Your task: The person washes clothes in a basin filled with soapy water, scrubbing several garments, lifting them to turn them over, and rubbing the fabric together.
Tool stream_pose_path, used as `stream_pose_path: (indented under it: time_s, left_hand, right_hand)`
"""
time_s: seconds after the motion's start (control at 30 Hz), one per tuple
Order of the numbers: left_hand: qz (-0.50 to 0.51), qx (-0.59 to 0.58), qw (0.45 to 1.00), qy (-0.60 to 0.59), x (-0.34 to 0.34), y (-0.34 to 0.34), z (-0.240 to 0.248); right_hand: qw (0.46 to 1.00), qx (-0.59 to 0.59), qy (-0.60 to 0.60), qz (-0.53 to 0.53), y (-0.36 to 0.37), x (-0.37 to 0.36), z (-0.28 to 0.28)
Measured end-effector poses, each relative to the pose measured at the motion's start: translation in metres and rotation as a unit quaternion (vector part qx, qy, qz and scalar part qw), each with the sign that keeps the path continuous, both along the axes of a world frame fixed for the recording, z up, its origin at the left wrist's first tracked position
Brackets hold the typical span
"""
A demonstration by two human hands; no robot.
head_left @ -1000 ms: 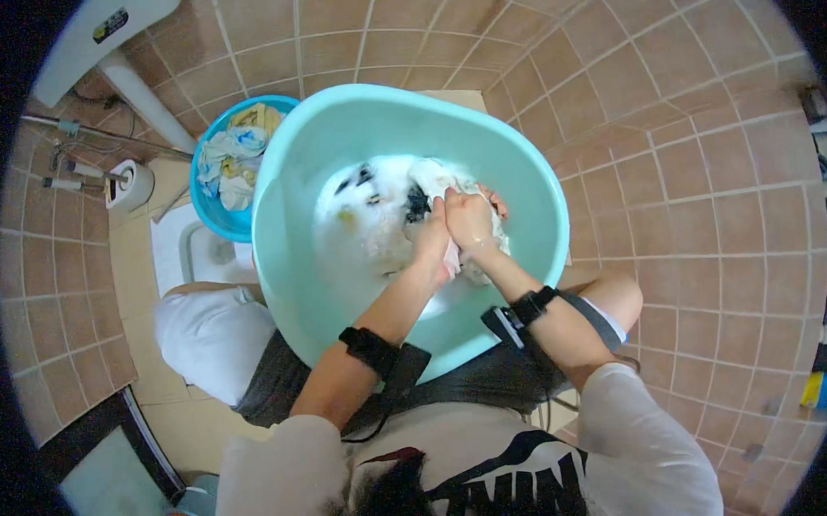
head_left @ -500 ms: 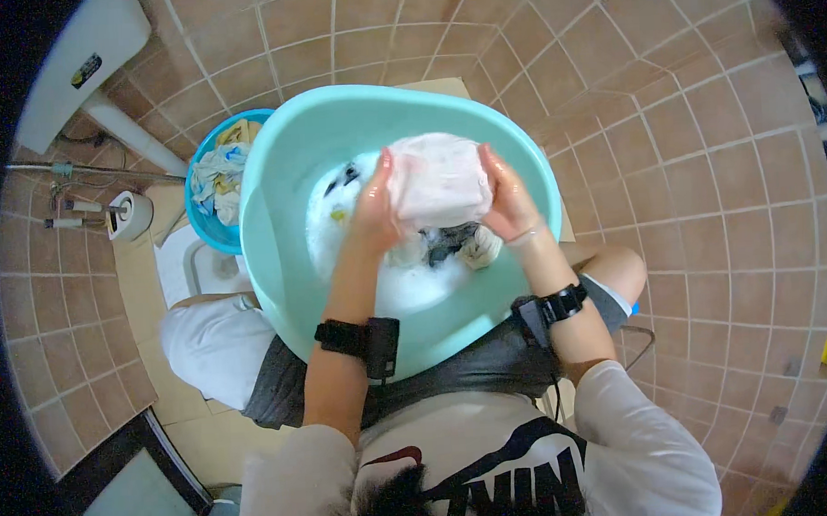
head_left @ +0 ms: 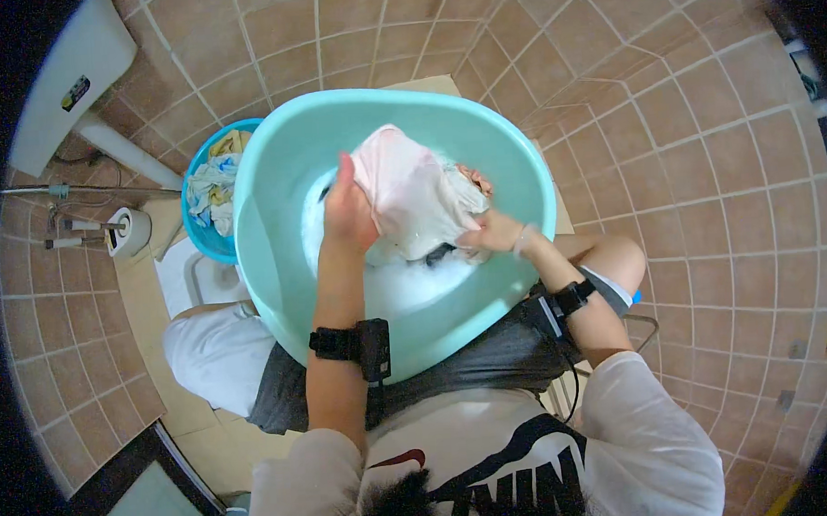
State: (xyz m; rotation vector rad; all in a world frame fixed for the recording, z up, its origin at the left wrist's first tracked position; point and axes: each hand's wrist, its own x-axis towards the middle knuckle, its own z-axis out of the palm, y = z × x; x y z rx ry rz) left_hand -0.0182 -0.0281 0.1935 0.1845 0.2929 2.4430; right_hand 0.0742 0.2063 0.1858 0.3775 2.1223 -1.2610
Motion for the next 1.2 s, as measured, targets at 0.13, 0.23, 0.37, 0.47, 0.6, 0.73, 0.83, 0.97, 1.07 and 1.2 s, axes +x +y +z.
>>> stream_pose_path:
  time_s: [0.13, 0.23, 0.37, 0.47, 0.6, 0.73, 0.83, 0.97, 1.07, 1.2]
  left_hand:
    - [-0.003, 0.016, 1.0, 0.016, -0.01, -0.008, -0.007]
    - [-0.038, -0.13, 0.991, -0.022, -0.004, 0.009, -0.02]
    - [-0.078, -0.323, 0.942, 0.053, 0.003, 0.035, -0.021]
    - [-0.05, -0.496, 0.867, -0.009, -0.005, 0.032, -0.059]
    - [0.141, -0.643, 0.752, 0.032, 0.018, 0.048, -0.074]
    - [0.16, -0.456, 0.823, -0.298, 0.038, 0.046, -0.074]
    - [-0.12, -0.001, 0.986, -0.118, 0.032, 0.037, -0.085]
    - [-0.026, 0.199, 0.967, -0.159, 0.039, 0.065, -0.11]
    - [0.046, -0.028, 0.979, -0.195, 0.045, 0.097, -0.105]
    - [0.015, -0.066, 0.975, -0.212, 0.039, 0.094, -0.075]
  right_hand:
    - [0.815, -0.495, 0.06, -0.296, 0.022, 0.003, -0.008]
    - [0.724, -0.629, 0.09, -0.269, 0.002, -0.015, 0.012]
    - [0.931, -0.271, 0.085, -0.229, -0.043, -0.041, 0.009]
    - [0.994, -0.055, 0.084, -0.048, -0.059, -0.064, 0.025]
    - [0.968, -0.008, 0.236, -0.091, -0.055, -0.078, -0.016]
    - [0.936, -0.083, 0.253, -0.228, -0.07, -0.072, -0.014]
    - [0.955, -0.021, 0.287, -0.073, -0.115, -0.022, -0.001]
    - [0.915, 0.173, 0.364, 0.006, -0.142, -0.016, 0.003]
    - [0.917, 0.221, 0.252, -0.218, -0.116, -0.059, 0.003]
    - [0.889, 0.184, 0.388, -0.158, -0.118, -0.021, -0.016]
